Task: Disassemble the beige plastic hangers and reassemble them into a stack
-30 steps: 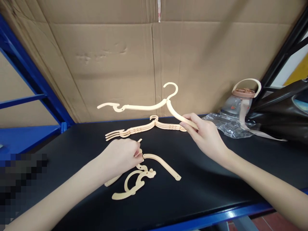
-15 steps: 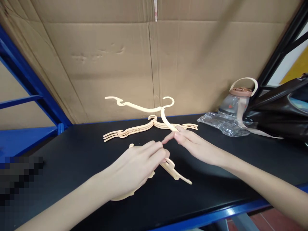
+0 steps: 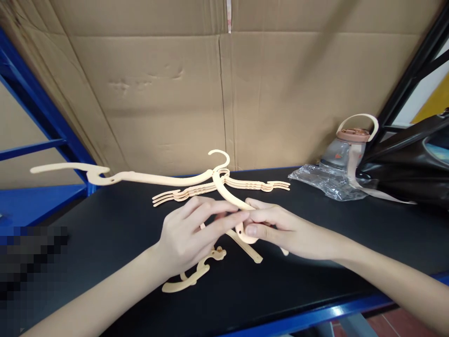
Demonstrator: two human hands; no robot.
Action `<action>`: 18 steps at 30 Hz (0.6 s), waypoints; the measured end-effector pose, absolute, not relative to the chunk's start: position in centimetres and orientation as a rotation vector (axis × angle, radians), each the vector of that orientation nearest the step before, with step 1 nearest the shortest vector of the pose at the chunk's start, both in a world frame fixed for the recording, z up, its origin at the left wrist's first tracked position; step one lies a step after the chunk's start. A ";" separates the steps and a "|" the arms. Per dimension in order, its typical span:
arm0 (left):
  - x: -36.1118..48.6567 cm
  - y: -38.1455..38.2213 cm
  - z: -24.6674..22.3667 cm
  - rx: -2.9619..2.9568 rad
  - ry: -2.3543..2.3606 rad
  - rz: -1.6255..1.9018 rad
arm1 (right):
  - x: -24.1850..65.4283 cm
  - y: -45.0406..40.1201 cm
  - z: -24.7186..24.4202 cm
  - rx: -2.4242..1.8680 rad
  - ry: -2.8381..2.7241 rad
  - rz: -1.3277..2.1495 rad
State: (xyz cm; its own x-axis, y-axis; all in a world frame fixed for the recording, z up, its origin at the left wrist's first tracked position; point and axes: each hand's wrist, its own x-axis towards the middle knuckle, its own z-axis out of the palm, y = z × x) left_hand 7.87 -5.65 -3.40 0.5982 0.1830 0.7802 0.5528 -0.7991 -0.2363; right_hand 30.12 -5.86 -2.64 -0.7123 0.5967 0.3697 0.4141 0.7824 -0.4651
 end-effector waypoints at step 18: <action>10.6 -4.4 -2.5 -2.607 -0.631 -0.644 | 31.7 -6.1 -2.3 -0.766 -2.606 -0.172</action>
State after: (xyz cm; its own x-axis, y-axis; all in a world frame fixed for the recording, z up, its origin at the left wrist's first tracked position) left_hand 10.58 -4.35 -2.47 0.7941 0.3297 0.5106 0.5041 -0.8266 -0.2502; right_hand 31.70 -6.10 -2.28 -0.7614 0.4899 0.4247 0.5414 0.8408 0.0007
